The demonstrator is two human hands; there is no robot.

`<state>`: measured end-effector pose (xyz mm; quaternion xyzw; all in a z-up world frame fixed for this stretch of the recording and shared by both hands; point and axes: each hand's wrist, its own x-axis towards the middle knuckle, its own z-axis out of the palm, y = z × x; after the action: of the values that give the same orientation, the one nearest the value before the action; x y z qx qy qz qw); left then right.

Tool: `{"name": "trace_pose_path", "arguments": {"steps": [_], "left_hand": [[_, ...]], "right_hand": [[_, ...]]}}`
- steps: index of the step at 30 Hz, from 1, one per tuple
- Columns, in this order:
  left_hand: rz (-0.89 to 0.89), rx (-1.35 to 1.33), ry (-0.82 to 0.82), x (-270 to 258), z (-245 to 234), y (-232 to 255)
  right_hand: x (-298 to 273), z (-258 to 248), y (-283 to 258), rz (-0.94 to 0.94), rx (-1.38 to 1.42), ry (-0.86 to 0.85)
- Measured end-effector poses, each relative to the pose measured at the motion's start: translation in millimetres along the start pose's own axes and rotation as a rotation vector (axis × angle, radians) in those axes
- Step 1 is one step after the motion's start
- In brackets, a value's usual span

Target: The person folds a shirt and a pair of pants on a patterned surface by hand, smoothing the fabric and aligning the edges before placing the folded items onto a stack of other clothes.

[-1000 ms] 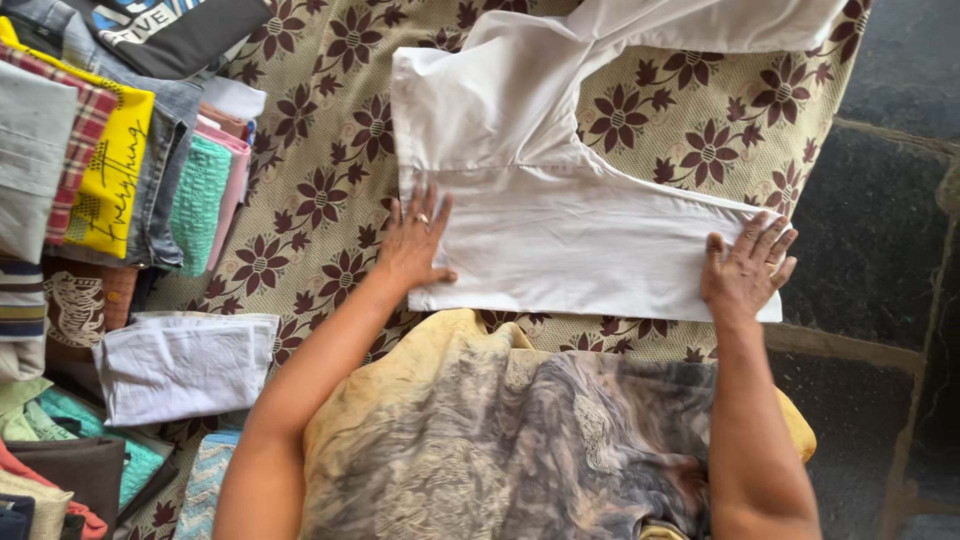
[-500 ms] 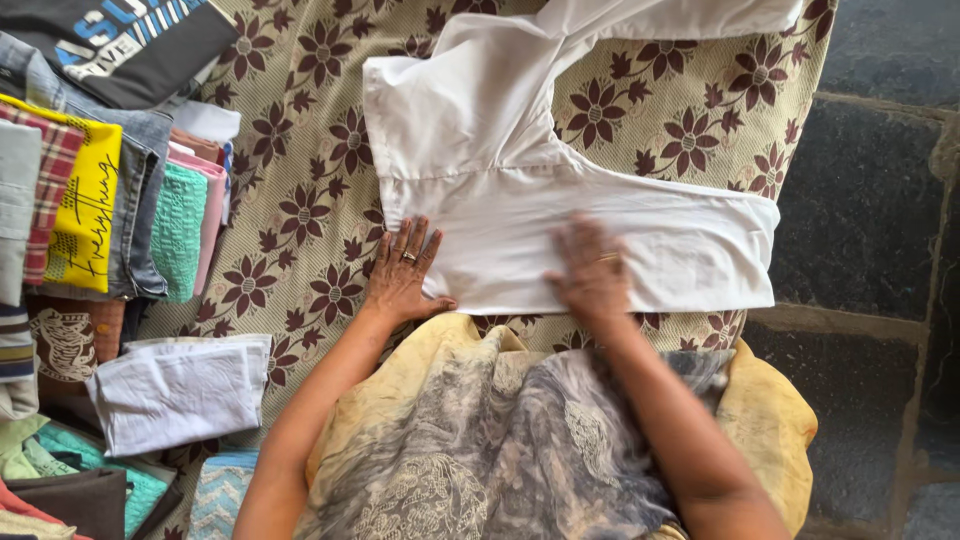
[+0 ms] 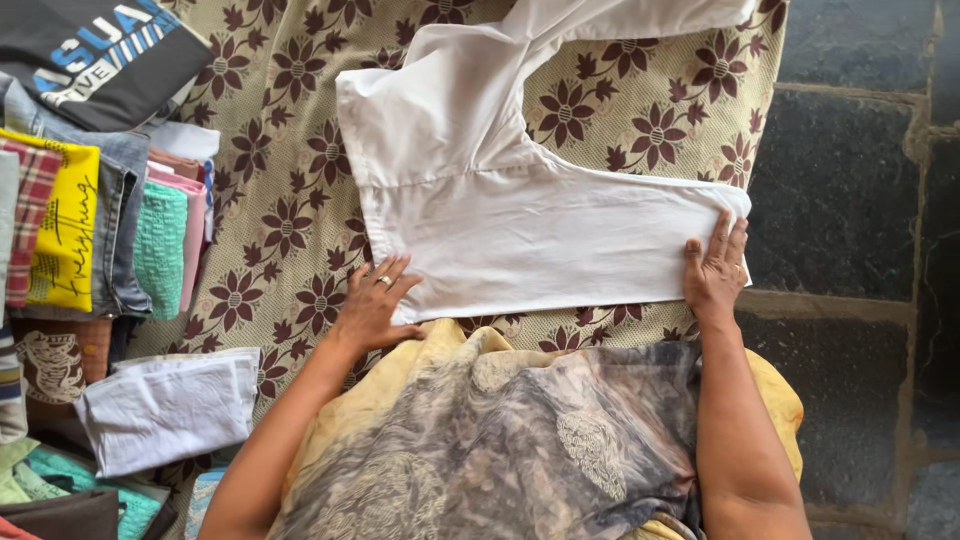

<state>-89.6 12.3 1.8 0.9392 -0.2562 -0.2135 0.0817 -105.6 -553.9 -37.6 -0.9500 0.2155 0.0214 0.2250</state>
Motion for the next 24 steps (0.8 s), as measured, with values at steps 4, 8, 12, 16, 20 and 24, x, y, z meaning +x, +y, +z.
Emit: {"name": "trace_pose_path", "arguments": {"steps": [4, 8, 12, 16, 20, 24], "left_hand": [[0.056, 0.226, -0.076, -14, -21, -6], [0.155, 0.151, 0.21, -13, -15, 3], [0.141, 0.126, 0.338, -12, -16, 6], [-0.399, -0.383, 0.285, -6, -34, 5], [-0.41, -0.929, 0.456, -3, -56, -10], [-0.183, -1.063, 0.803, -9, -72, -45]], "right_hand": [[-5, -3, -7, 0.033, -0.05, -0.051], [-29, -8, -44, -0.245, -0.175, -0.084], [-57, -14, -108, -0.57, -0.214, -0.16], [-64, -14, -144, -0.429, -0.52, -0.434], [-60, 7, -114, -0.508, -0.427, -0.042], [-36, 20, -39, -0.45, -0.162, 0.417]]}}
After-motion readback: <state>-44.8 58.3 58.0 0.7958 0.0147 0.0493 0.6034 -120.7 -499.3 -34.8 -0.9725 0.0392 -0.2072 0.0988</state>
